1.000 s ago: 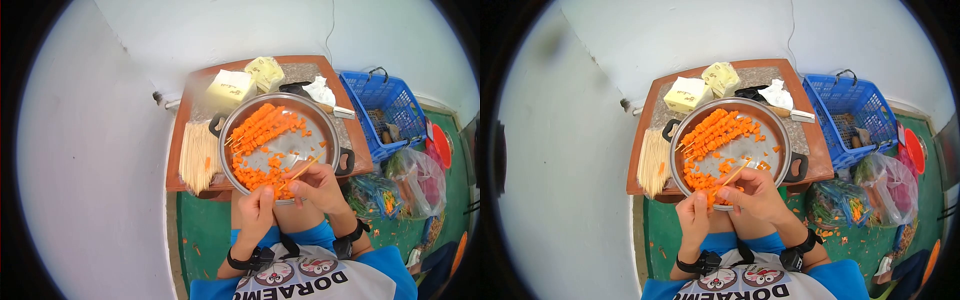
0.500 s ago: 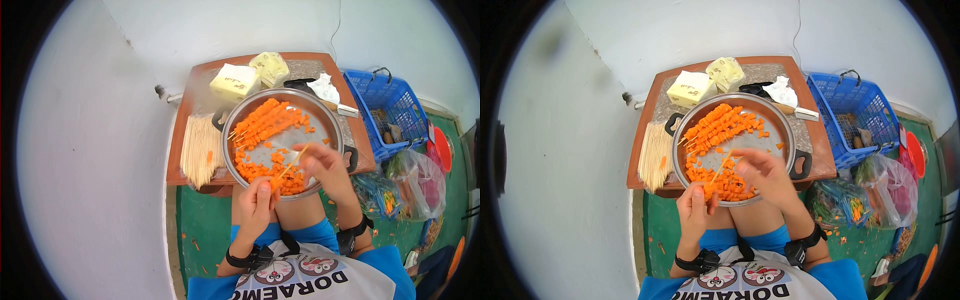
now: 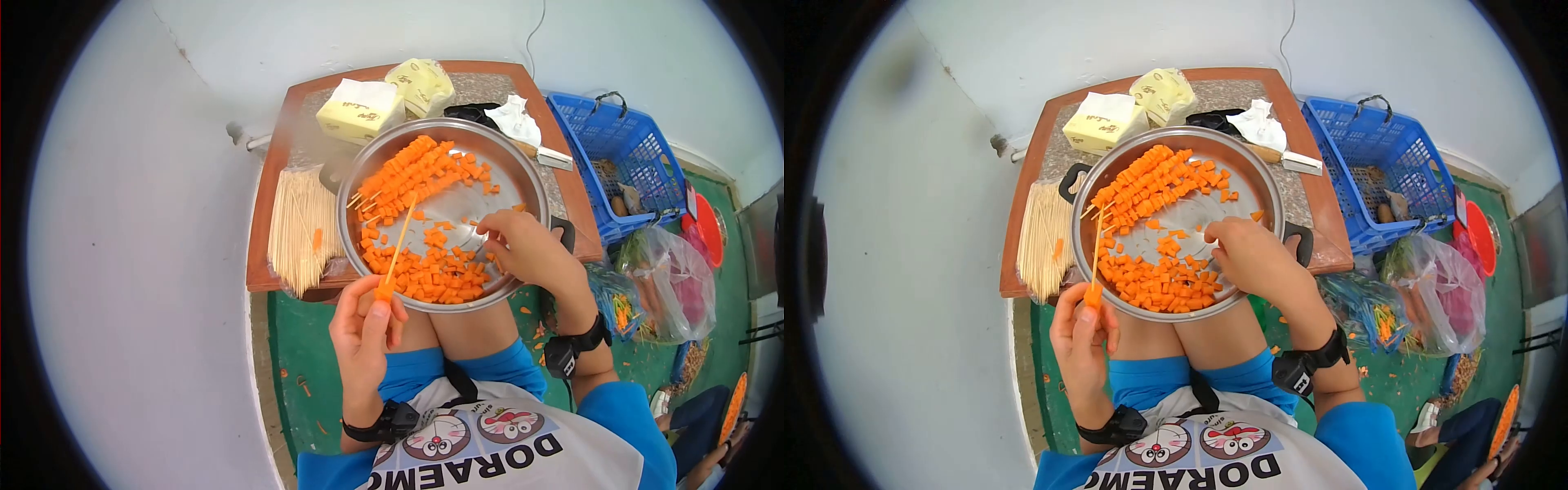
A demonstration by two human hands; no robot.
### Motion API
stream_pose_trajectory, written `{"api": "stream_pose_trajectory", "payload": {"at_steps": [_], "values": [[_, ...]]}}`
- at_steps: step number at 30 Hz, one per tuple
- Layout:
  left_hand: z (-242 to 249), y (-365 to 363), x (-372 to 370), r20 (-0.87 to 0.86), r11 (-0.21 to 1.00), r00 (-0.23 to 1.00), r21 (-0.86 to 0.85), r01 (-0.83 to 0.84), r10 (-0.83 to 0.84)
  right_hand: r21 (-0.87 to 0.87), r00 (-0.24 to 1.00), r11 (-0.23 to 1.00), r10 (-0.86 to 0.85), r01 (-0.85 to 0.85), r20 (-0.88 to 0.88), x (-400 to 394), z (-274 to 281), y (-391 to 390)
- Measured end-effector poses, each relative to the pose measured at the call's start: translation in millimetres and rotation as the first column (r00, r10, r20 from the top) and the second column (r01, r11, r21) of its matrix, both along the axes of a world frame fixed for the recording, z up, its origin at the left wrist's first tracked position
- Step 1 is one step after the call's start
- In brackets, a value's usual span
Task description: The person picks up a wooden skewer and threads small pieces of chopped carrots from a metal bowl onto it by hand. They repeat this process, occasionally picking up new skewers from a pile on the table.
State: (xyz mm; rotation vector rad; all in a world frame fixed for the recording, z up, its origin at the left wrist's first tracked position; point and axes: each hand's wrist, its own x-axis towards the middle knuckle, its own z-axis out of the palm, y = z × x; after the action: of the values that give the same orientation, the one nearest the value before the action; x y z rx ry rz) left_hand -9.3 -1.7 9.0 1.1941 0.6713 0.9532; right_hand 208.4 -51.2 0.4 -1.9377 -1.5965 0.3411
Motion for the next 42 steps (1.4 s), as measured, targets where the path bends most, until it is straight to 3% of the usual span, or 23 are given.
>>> {"api": "stream_pose_trajectory", "payload": {"at_steps": [3,4,6,9,12,18,20,25,28,30,31,33,34,36,40,41,42], "values": [[-2,4,-6,0.000,1.000,1.000,0.004,0.012,-0.012,-0.151,0.994,0.987,0.072,-0.059,0.077,1,1,7],[-3,5,-8,0.002,1.000,1.000,-0.001,0.012,-0.012,-0.153,0.994,0.986,0.074,-0.061,0.077,-1,2,9],[-4,8,-11,0.002,1.000,1.000,-0.009,0.012,-0.012,-0.331,0.989,0.937,0.136,-0.111,0.054,-4,6,11],[-7,9,-12,0.005,1.000,1.000,0.012,-0.016,0.016,-0.385,0.984,0.908,0.177,-0.164,-0.002,-6,-2,11],[-7,8,-8,-0.030,0.997,0.999,0.069,-0.031,0.033,-0.344,0.982,0.930,0.169,-0.131,0.083,-11,-10,11],[-5,9,-9,-0.067,0.997,0.998,0.073,0.024,-0.019,-0.287,0.977,0.946,0.188,-0.153,0.099,-10,-14,13],[-5,8,-8,-0.056,0.997,0.997,0.054,-0.046,0.049,-0.269,0.978,0.949,0.192,-0.164,0.080,-10,-9,13],[-4,9,-10,-0.071,0.997,0.996,0.071,-0.040,0.045,-0.278,0.980,0.945,0.193,-0.173,0.045,-6,-10,15],[-1,6,-7,-0.104,0.996,0.993,0.075,-0.043,0.051,-0.275,0.977,0.937,0.213,-0.213,-0.032,-7,3,15],[0,6,-8,-0.100,0.996,0.993,0.069,-0.051,0.057,-0.114,0.969,0.993,-0.010,-0.019,-0.247,-10,14,16],[0,7,-10,-0.100,1.000,0.995,0.016,-0.024,0.026,-0.109,0.969,0.994,-0.008,-0.019,-0.246,-9,11,16],[0,7,-10,-0.097,1.000,0.995,-0.030,0.004,-0.007,0.213,0.915,0.976,0.052,0.037,-0.400,-8,4,15],[0,6,-8,-0.110,1.000,0.994,-0.002,-0.006,0.005,0.219,0.915,0.975,0.053,0.039,-0.399,-10,7,12],[-4,5,-4,-0.122,0.999,0.992,0.033,-0.008,0.012,0.145,0.585,0.989,0.095,0.039,-0.806,-17,20,3],[-10,1,2,-0.161,0.989,0.987,0.145,0.028,-0.004,0.173,0.413,0.980,0.118,0.098,-0.903,-29,26,-7],[-8,0,2,-0.202,0.993,0.978,0.101,0.063,-0.042,0.176,0.412,0.979,0.118,0.106,-0.903,-30,25,-8],[-7,-2,2,-0.242,0.994,0.967,0.055,0.097,-0.081,0.169,0.309,0.977,0.122,0.130,-0.943,-31,23,-8]]}}
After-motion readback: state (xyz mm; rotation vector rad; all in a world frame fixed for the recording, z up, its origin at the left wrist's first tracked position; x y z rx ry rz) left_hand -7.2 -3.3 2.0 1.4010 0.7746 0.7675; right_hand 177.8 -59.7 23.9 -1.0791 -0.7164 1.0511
